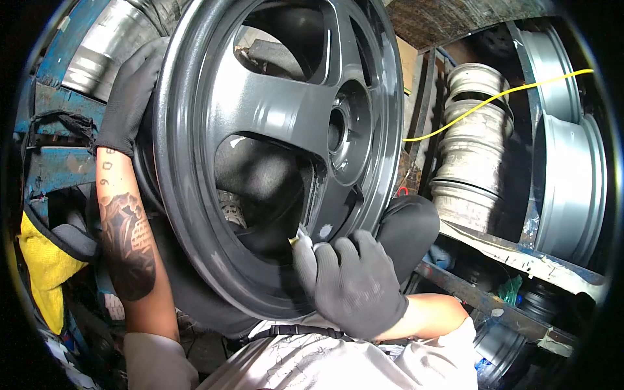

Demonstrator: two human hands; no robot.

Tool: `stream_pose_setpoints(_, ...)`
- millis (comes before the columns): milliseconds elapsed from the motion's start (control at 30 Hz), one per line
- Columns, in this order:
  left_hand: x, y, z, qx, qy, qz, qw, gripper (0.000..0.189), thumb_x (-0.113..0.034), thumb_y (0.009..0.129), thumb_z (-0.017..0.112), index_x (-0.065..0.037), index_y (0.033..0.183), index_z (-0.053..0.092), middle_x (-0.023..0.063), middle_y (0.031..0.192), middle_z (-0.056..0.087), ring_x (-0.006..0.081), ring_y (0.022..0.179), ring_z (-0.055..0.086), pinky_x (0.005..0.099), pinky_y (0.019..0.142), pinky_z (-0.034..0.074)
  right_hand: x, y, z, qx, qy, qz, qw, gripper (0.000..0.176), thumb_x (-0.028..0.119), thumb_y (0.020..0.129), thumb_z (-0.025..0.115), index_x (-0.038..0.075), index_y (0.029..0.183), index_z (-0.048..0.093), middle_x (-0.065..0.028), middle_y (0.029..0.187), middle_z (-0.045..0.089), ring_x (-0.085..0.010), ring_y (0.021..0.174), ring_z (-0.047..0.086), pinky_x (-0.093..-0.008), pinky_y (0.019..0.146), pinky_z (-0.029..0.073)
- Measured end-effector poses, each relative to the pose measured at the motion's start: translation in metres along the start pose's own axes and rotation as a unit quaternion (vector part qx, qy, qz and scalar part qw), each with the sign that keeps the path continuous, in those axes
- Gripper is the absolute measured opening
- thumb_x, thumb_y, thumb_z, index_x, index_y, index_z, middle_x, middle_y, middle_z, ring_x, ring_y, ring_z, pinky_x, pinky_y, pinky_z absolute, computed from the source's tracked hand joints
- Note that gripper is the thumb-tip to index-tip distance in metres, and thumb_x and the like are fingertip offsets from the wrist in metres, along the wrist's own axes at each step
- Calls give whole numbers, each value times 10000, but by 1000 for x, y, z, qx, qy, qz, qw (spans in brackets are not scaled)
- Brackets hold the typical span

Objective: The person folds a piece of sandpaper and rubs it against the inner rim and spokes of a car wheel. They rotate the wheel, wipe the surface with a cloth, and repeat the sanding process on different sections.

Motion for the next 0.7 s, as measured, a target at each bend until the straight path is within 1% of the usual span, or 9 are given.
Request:
stream_pose_setpoints(100,8,1,3,23,18,-54,998,441,-372,974,585,-17,1229,648,40,1018,670,104,906,569,254,850,459,-2,-2,-1,20,-5,6,1000,455,67,716,649,-22,1162,630,-27,714,460,-177,655,489,-339,589,392)
stream_pose_setpoints(200,3,1,3,29,-8,-2,1000,443,-370,974,585,-15,1233,647,40,1023,669,105,906,566,256,852,458,-1,-4,-1,10,4,7,1000,450,69,711,645,-22,1151,641,-22,710,464,-171,648,487,-344,584,395)
stream_pose_setpoints(267,9,3,5,39,-21,-39,998,444,-367,974,585,-16,1241,646,49,1046,673,112,937,572,261,875,455,-6,0,0,-23,21,3,1000,470,64,690,640,-27,1151,649,-19,694,460,-166,626,479,-345,575,398)
stream_pose_setpoints(300,12,5,6,43,-28,-56,997,445,-365,975,585,-17,1245,645,53,1058,674,115,953,576,263,886,454,-7,-1,-3,-18,30,1,999,493,68,672,636,-29,1155,652,-18,682,455,-165,616,475,-344,575,401)
stream_pose_setpoints(367,9,4,2,26,6,-19,999,438,-362,976,583,-22,1244,649,53,1071,675,111,974,582,259,897,453,-6,-9,-14,-1,54,-8,999,541,75,636,630,-33,1165,657,-17,658,445,-162,598,467,-342,575,407)
stream_pose_setpoints(400,5,4,0,18,23,2,1000,435,-361,976,582,-25,1244,650,53,1078,676,109,985,586,257,902,452,-4,-12,-16,5,40,-20,999,610,100,597,615,-35,1190,655,-17,629,425,-164,590,462,-340,588,415)
stream_pose_setpoints(500,9,3,6,49,-49,-48,996,441,-362,977,580,-17,1241,650,58,1101,682,115,1036,595,259,938,447,-1,-13,-13,32,31,-8,999,622,110,604,615,-34,1209,646,-16,650,438,-165,592,468,-342,591,417)
stream_pose_setpoints(600,11,2,6,48,-23,-70,996,441,-355,979,579,-6,1238,648,66,1120,685,125,1067,597,268,964,442,-1,-9,-5,40,7,-8,999,546,79,659,623,-22,1195,646,-12,676,458,-155,591,473,-335,560,390)
stream_pose_setpoints(700,6,-1,4,34,-38,-53,997,435,-342,980,580,7,1232,646,66,1118,685,123,1063,597,267,964,442,2,-4,-3,70,-34,-20,997,469,74,709,624,-11,1170,653,-10,678,463,-153,601,479,-332,549,376)
Point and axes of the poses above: each hand's wrist, its own y-axis towards the middle knuckle, its own z-axis out of the palm, x = y × z, the point moved 9 cm from there along y, towards the middle knuckle
